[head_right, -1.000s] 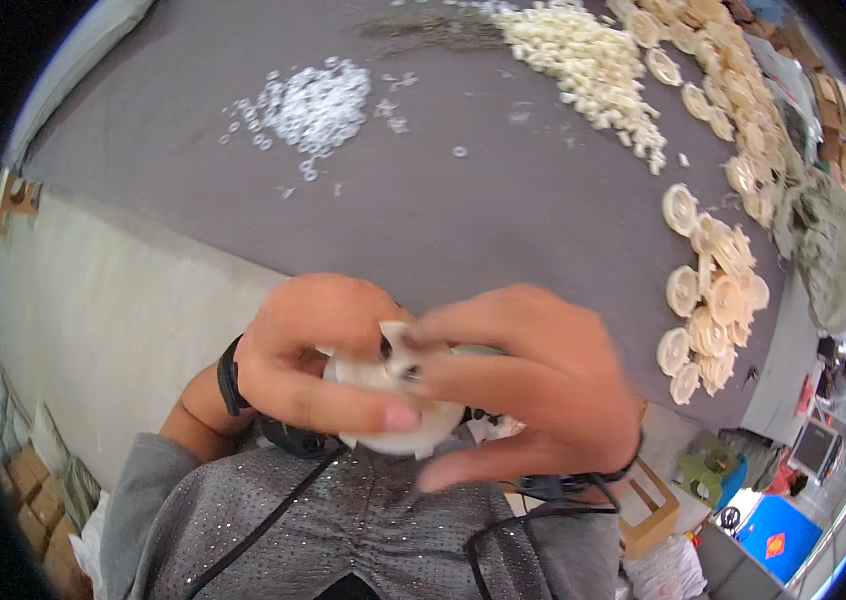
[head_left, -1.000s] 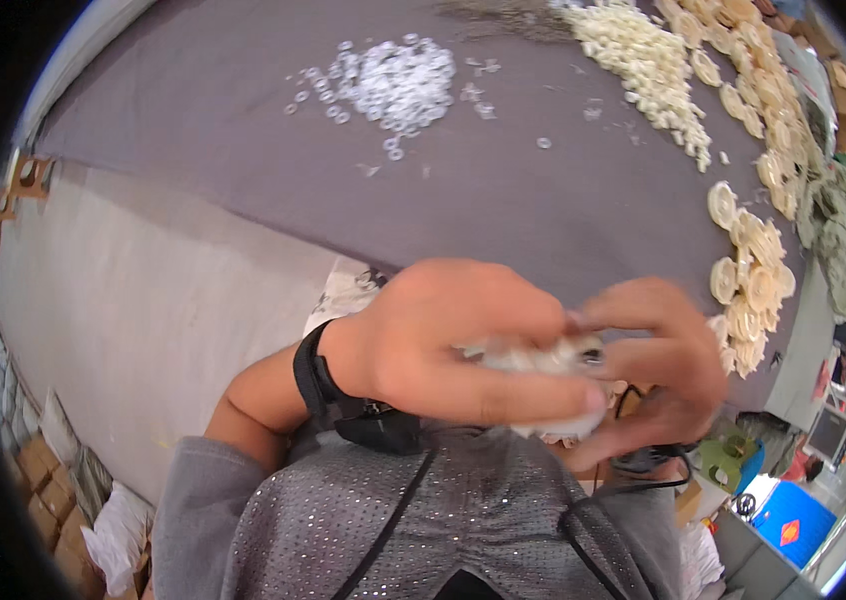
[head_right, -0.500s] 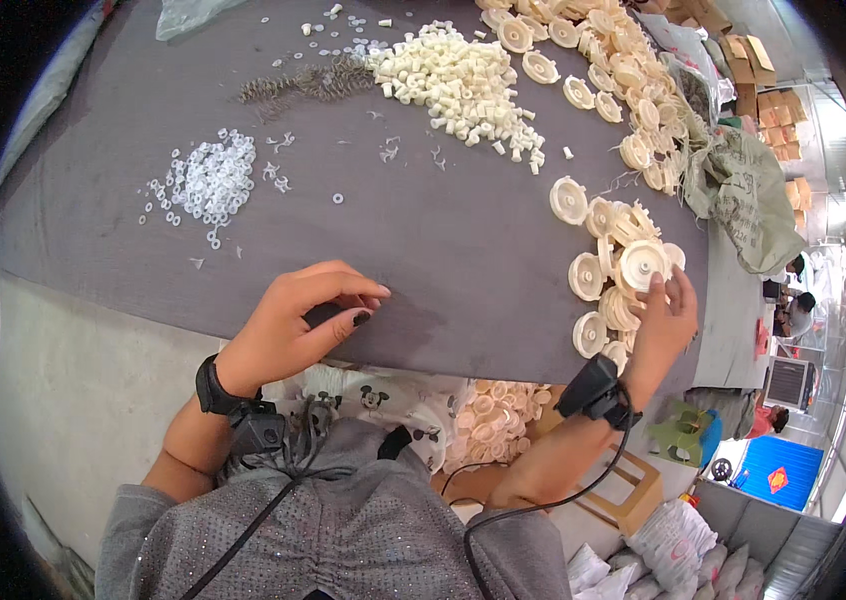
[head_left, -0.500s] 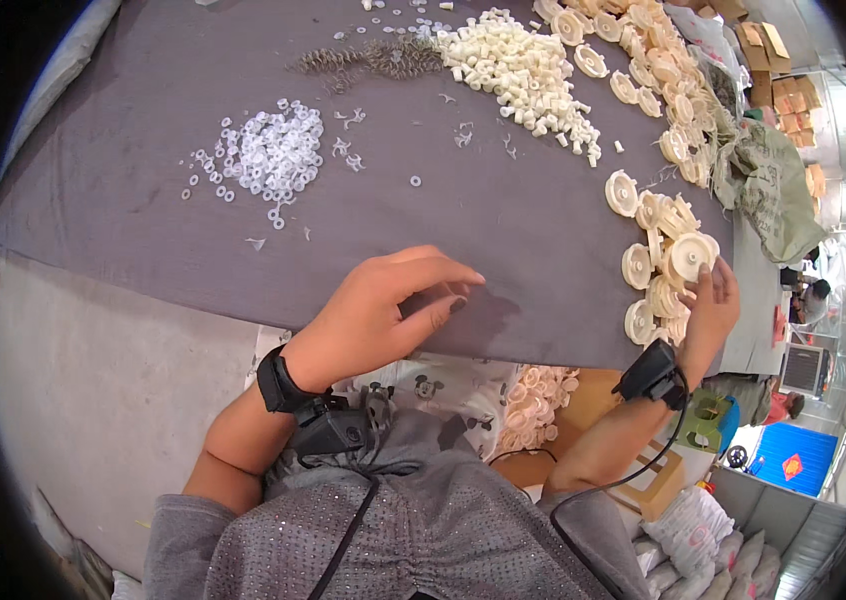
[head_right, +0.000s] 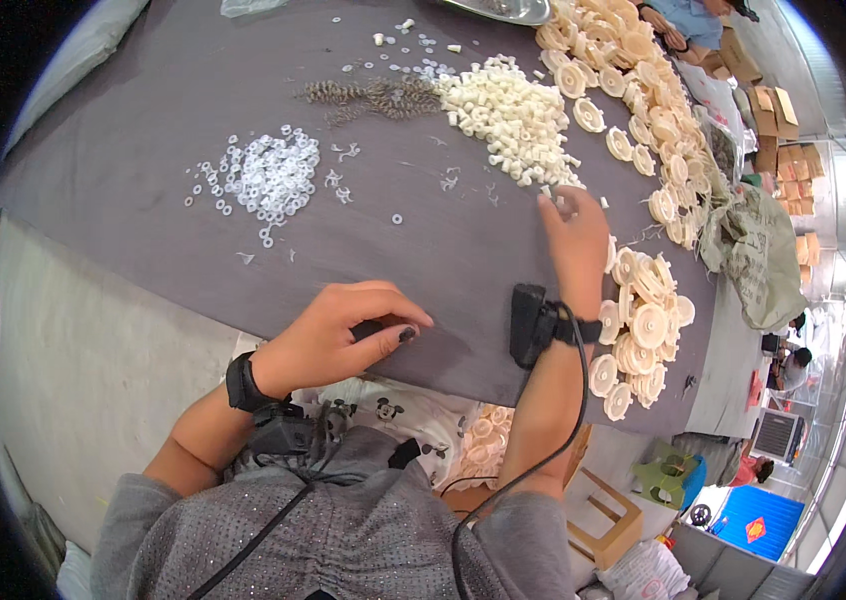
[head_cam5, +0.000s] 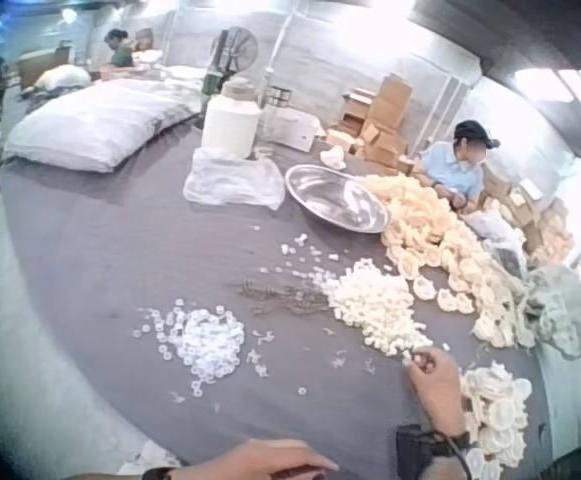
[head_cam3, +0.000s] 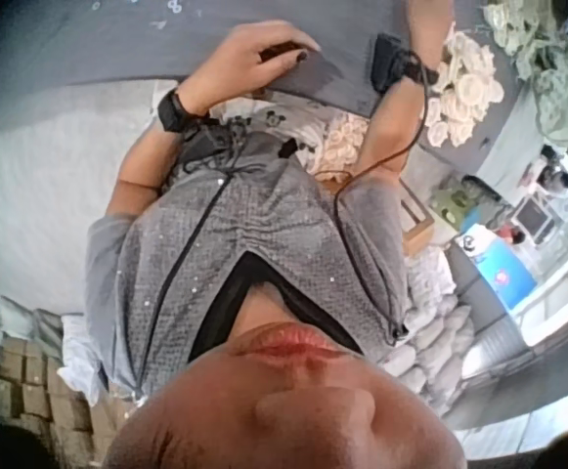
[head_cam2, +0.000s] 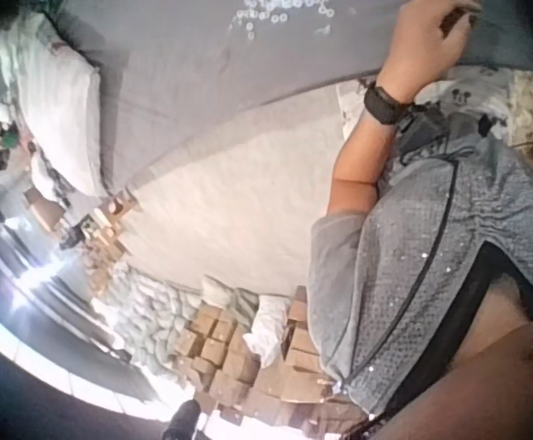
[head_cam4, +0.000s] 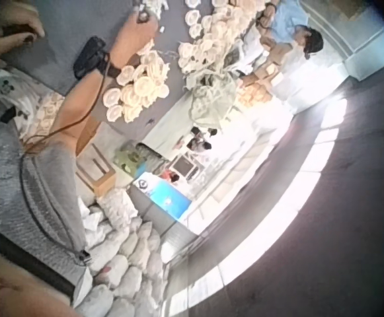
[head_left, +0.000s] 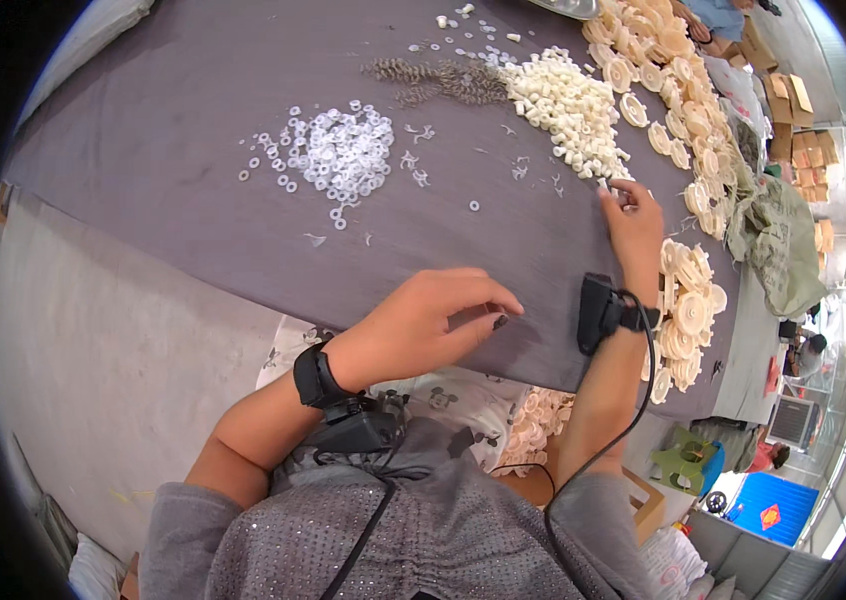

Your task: The person picks up a plastic base, inserts a white plastic pin and a small metal spring into it, and then snaps a plastic cap onto the assembly. After completing the unit, the person places it into a cardboard box and repeats the process.

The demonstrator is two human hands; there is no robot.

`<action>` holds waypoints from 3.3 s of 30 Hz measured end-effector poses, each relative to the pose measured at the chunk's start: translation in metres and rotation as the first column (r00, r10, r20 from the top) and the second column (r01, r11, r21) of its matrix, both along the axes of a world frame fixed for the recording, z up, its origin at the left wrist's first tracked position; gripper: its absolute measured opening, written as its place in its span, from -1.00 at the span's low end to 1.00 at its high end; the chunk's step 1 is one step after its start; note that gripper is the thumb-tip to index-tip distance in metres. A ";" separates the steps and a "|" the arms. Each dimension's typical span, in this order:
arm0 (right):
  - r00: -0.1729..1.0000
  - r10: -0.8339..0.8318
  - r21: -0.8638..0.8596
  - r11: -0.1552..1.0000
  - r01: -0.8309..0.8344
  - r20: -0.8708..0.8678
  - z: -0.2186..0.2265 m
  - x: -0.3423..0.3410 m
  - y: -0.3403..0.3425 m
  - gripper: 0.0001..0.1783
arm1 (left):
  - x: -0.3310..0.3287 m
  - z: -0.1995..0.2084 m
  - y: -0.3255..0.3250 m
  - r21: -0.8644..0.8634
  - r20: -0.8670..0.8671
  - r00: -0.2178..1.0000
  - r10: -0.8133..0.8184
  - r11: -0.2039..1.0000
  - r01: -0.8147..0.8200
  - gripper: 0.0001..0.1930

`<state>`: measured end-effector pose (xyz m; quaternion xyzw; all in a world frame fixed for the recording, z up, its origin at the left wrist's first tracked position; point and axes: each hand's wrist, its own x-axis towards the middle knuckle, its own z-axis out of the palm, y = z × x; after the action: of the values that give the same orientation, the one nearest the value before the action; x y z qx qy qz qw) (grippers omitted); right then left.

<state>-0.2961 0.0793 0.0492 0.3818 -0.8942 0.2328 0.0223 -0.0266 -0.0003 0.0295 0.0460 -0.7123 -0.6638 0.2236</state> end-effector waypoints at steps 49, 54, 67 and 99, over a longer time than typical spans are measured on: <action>0.857 0.473 -0.384 0.844 -0.374 0.206 -0.029 0.027 -0.016 -0.75 | -0.393 0.044 -0.104 -0.930 0.366 0.853 0.373 0.167 0.327 -0.51; 0.852 0.484 -0.364 0.844 -0.395 0.199 -0.026 0.028 -0.017 -0.76 | -0.402 0.046 -0.111 -0.905 0.425 0.818 0.387 0.148 0.400 -0.43; 0.792 0.503 -0.433 0.834 -0.342 0.345 -0.011 0.029 -0.015 -0.78 | -0.338 0.062 -0.132 -0.863 0.059 0.988 0.140 0.504 -0.020 -0.72; 0.690 0.484 -0.479 0.849 -0.222 0.538 -0.022 0.010 -0.014 -0.82 | -0.124 0.039 -0.140 -0.869 0.267 0.869 0.416 0.493 0.031 -0.80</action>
<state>-0.2864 0.0650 0.0270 0.4353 -0.6919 0.5154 -0.2572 -0.1506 -0.1406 0.0681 0.1627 -0.9644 -0.1680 0.1232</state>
